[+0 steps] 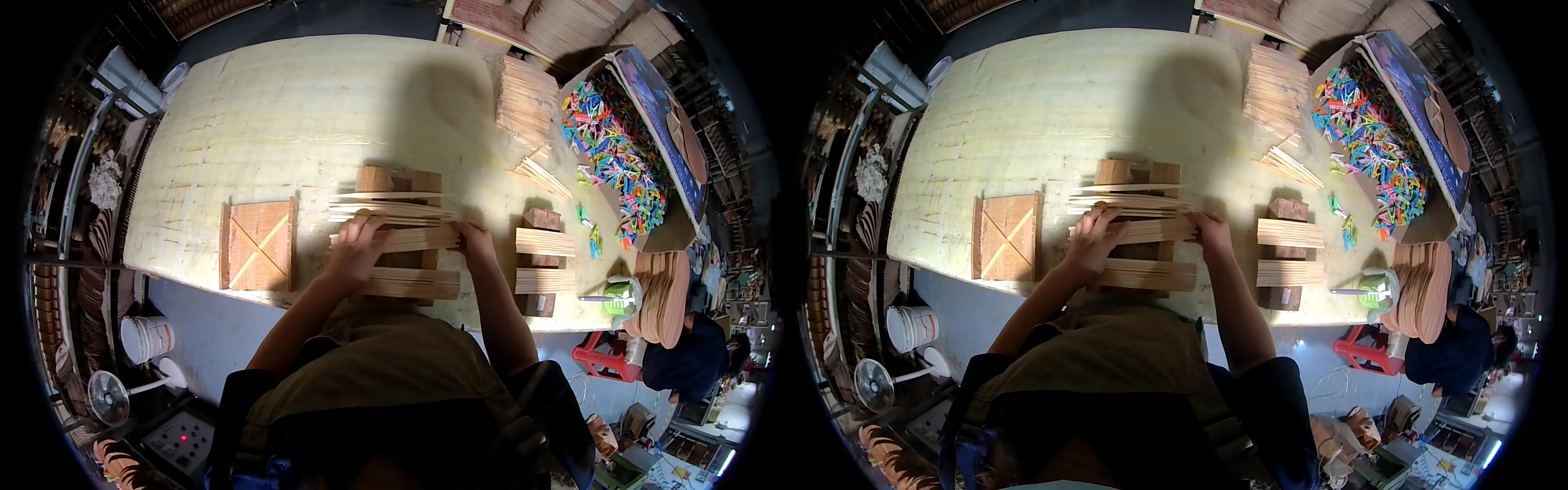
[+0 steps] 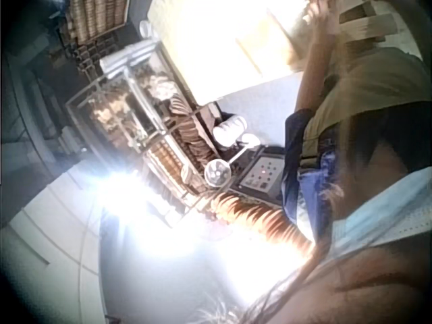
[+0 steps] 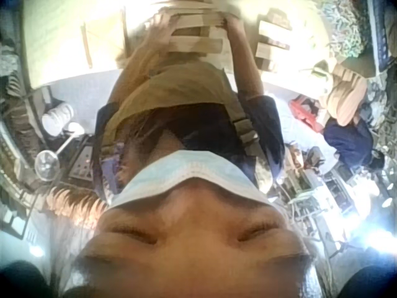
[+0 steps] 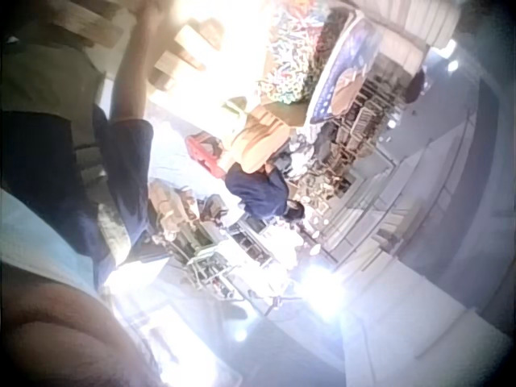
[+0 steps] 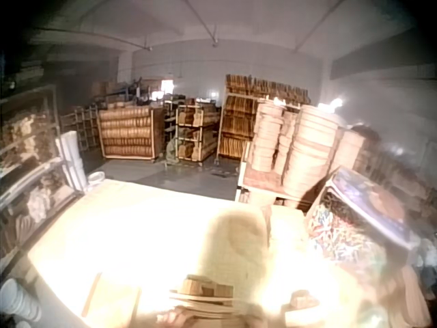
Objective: The person arranges thin wooden sticks into a rectangular frame on a workbench. They then pick up a larger rectangular wooden block and apply a white substance to its surface using a brush. The person continues to handle and stack the wooden components on the table.
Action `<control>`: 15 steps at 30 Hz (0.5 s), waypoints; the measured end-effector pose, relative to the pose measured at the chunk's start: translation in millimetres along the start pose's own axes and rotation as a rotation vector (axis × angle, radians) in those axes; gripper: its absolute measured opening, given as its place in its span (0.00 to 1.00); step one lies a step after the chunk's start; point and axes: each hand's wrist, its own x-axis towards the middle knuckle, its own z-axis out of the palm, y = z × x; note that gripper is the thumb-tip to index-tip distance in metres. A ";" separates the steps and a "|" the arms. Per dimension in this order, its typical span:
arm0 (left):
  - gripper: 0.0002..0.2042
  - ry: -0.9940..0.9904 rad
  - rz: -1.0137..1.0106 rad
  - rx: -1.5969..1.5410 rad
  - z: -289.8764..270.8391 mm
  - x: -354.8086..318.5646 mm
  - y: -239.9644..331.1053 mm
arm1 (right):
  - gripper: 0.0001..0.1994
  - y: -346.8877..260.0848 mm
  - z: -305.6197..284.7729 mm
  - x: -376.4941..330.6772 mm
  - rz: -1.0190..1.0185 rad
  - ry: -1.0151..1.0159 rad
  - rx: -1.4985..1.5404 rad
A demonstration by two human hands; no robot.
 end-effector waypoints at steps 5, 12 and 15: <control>0.23 -0.071 0.016 -0.011 7.3 -4.0 -7.7 | 0.09 -5.2 -3.1 -2.9 -0.018 0.023 -0.110; 0.28 -0.140 0.004 -0.132 -0.2 1.6 -9.1 | 0.11 -0.6 -8.7 -18.2 0.056 -0.124 0.081; 0.28 -0.152 -0.026 -0.169 0.7 2.2 -7.2 | 0.17 15.1 -25.2 -22.2 0.034 -0.293 0.293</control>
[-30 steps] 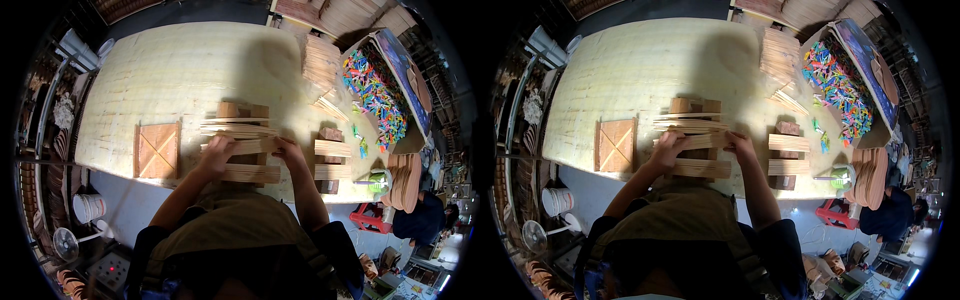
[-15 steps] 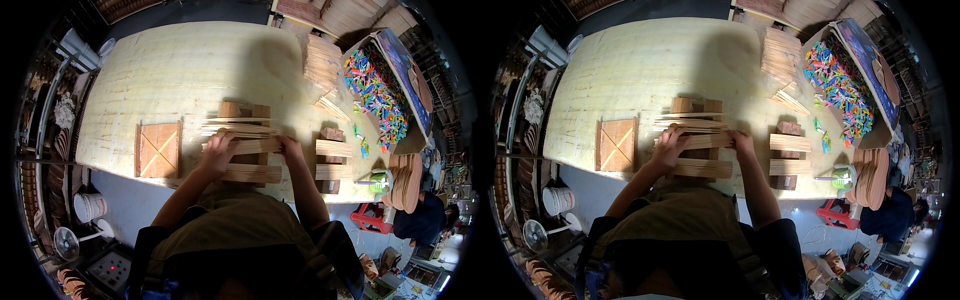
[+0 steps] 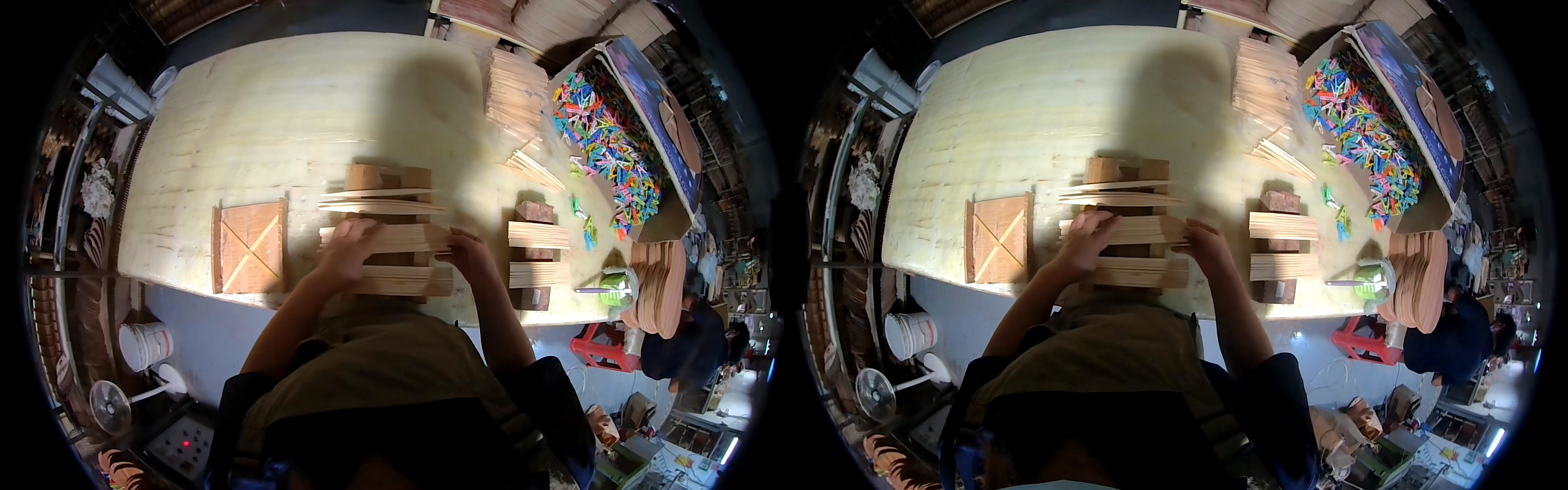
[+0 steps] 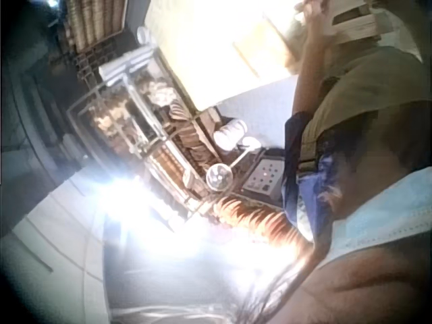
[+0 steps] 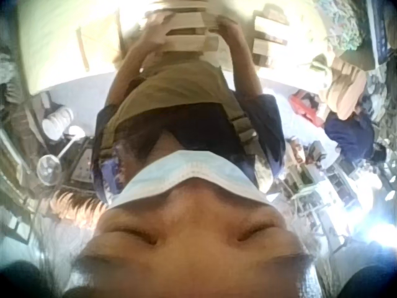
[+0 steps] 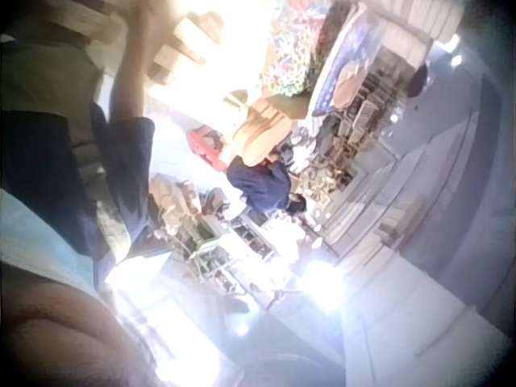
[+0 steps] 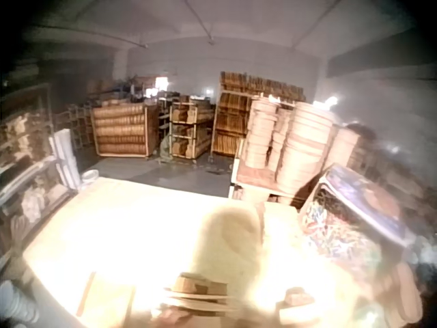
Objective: The person arranges thin wooden sticks into a rectangular frame on a workbench. They then pick up a larger rectangular wooden block and apply a white substance to its surface using a brush. The person continues to handle and stack the wooden components on the table.
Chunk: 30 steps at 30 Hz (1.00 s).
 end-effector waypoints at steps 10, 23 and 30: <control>0.30 -0.011 -0.030 -0.024 -0.8 1.9 0.7 | 0.18 9.9 8.7 -11.4 -0.074 0.045 -0.142; 0.30 -0.033 -0.049 -0.042 -1.9 0.4 1.6 | 0.16 -0.8 11.2 -9.5 -0.089 0.093 -0.084; 0.30 -0.028 -0.045 -0.038 -1.6 1.6 1.7 | 0.14 0.4 3.9 -3.9 -0.096 0.106 -0.031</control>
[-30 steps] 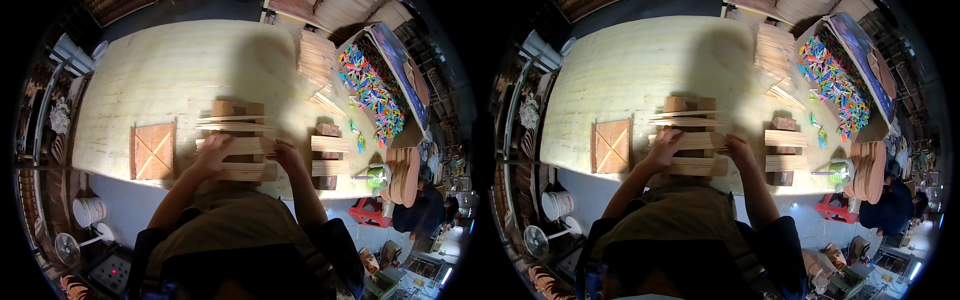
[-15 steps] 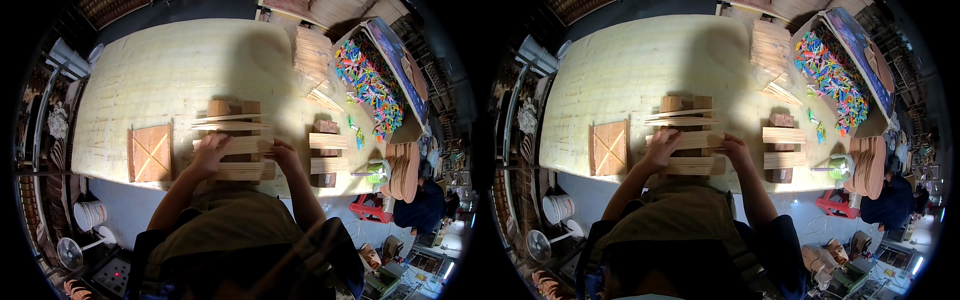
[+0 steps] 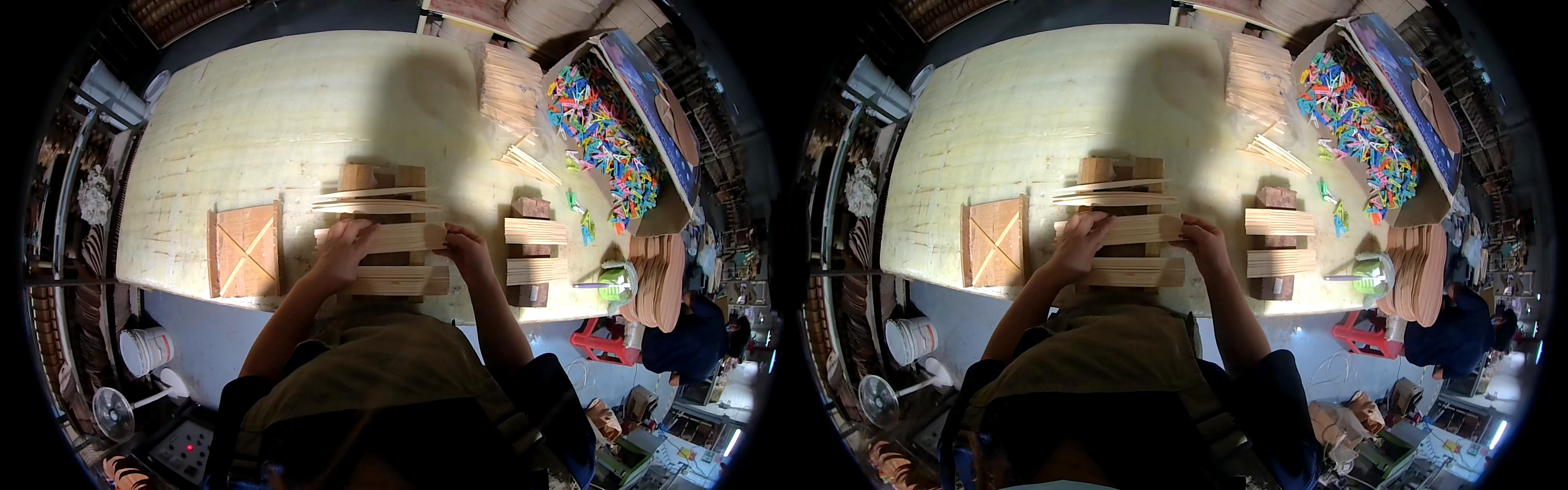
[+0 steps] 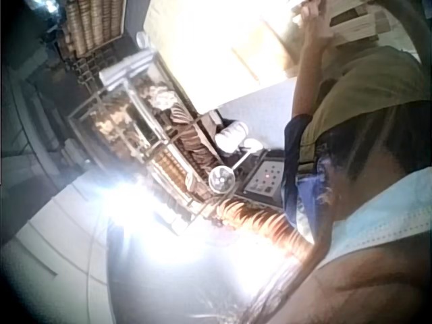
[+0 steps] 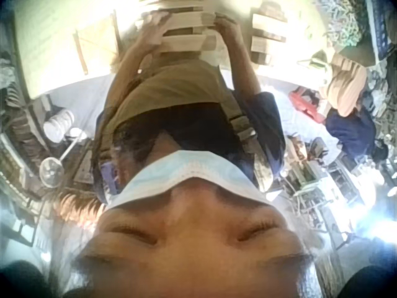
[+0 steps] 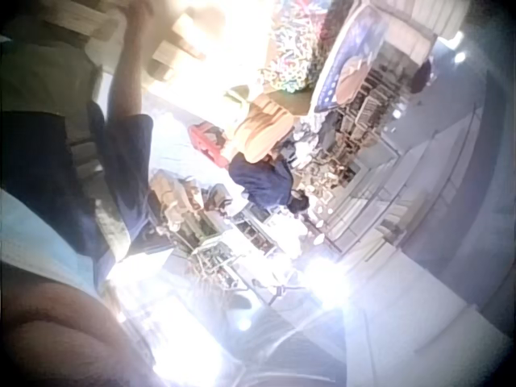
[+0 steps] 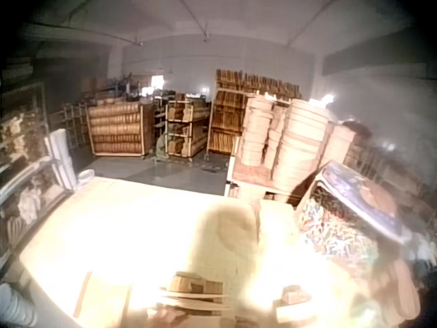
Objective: The person arranges thin wooden sticks into a rectangular frame on a workbench. They then pick up a larger rectangular wooden block and apply a white substance to its surface using a brush. The person continues to handle and stack the wooden components on the table.
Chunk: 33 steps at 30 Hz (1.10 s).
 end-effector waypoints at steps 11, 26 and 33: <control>0.28 0.026 0.026 0.080 3.9 -1.2 -3.9 | 0.11 1.1 -1.2 12.9 0.026 0.020 -0.035; 0.25 0.057 -0.014 0.107 11.0 -2.7 -6.4 | 0.25 -31.0 85.3 34.7 -1.020 -0.061 -1.543; 0.23 0.055 0.026 0.098 6.7 5.6 -2.6 | 0.22 -17.7 114.6 102.4 -0.901 -0.342 -2.147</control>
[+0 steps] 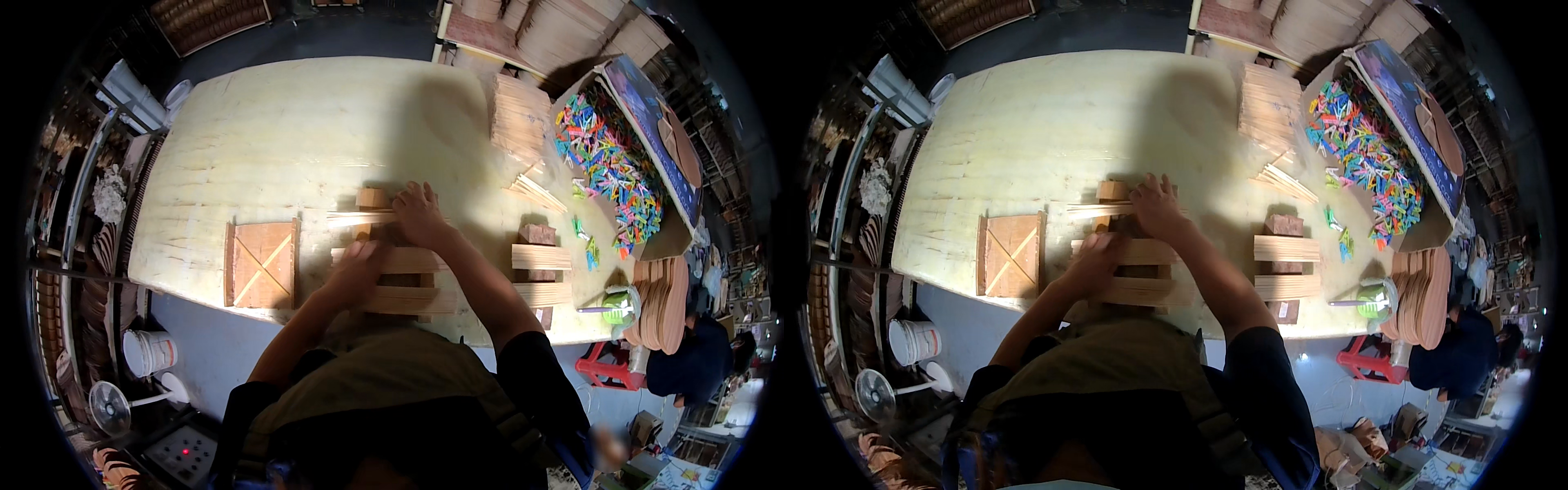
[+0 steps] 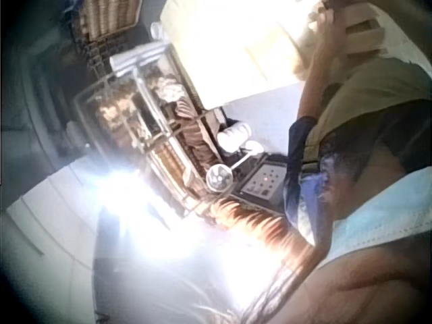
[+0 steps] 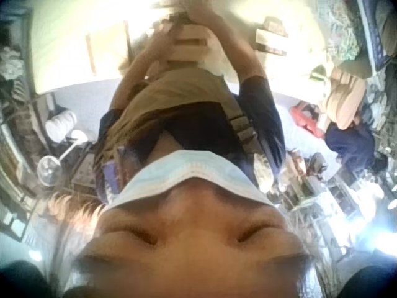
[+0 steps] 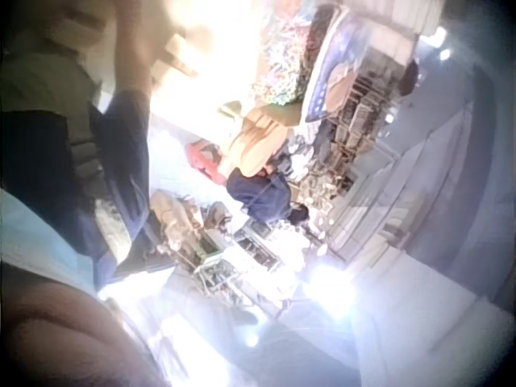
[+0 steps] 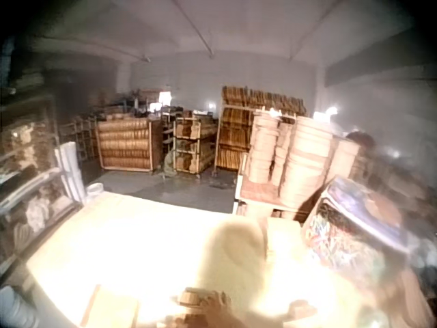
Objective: The person arranges thin wooden sticks into a rectangular frame on a workbench. They then pick up a larger rectangular wooden block and apply a white substance to its surface using a brush. The person continues to handle and stack the wooden components on the table.
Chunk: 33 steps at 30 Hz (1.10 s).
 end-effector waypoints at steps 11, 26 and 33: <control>0.26 0.049 0.099 -0.015 -15.0 37.7 -21.0 | 0.33 53.0 -47.0 -2.3 0.400 0.308 0.269; 0.41 0.247 -0.458 -1.372 10.6 27.4 -83.5 | 0.39 16.5 35.4 -79.2 0.644 0.513 1.918; 0.43 0.492 -0.450 -1.485 17.3 -17.1 -105.4 | 0.36 18.0 37.8 -131.1 0.606 0.643 1.996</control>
